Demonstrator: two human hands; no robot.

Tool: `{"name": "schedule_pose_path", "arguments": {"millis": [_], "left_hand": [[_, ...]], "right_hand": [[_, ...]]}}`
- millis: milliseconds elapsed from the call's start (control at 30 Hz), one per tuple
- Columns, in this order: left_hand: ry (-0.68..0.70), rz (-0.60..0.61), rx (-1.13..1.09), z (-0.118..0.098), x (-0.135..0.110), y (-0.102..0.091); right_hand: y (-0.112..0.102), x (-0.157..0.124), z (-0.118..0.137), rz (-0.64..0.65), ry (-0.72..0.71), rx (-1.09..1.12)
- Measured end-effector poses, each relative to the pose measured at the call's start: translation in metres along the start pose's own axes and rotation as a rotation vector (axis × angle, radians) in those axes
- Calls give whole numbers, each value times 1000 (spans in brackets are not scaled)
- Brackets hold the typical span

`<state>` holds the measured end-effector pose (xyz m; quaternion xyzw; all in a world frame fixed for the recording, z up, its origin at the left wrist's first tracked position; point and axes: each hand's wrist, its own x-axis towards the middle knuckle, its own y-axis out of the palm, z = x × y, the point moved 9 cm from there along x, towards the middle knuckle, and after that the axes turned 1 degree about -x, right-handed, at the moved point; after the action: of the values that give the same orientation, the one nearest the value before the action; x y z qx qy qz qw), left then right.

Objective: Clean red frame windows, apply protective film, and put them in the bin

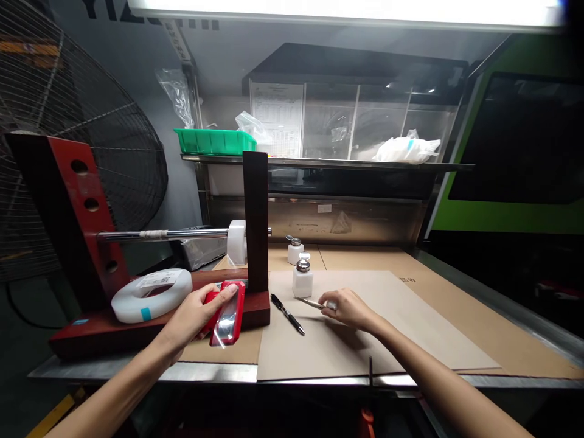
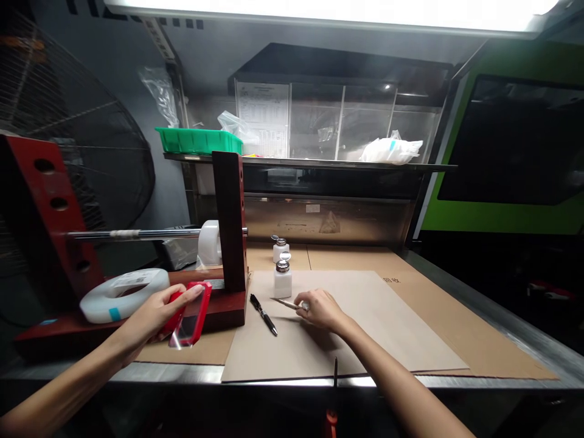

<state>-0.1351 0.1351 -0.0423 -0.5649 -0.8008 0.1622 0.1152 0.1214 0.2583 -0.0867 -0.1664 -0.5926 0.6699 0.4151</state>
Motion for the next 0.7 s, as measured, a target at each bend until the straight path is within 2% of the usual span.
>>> {"name": "schedule_pose_path", "arguments": {"millis": [100,167,300,433,500,567,633,700], "left_hand": [[80,-13,81,-13,-5,3],[168,-13,157,-22,-9,5],[398,4,341,-43,-23,16],[547,15,497,-54,-37,28],[616,3,563,-58,-43,30],[721,-23,647,-63,-52,29],[786,-138,708,-67,-58,17],[671,-310,717,-63,-56,-6]], "right_hand": [[2,-6,-15,-19,52,123],[-9,-4,-5,-58,64,221],[-37,5,55,-37,8,473],[-49,7,122,149,-134,967],[-46,4,139,240,-174,1107],[-41,1,146,287,-201,1147],[-43,0,150,208,-282,1090],[-51,-2,155,5,-404,907]]}}
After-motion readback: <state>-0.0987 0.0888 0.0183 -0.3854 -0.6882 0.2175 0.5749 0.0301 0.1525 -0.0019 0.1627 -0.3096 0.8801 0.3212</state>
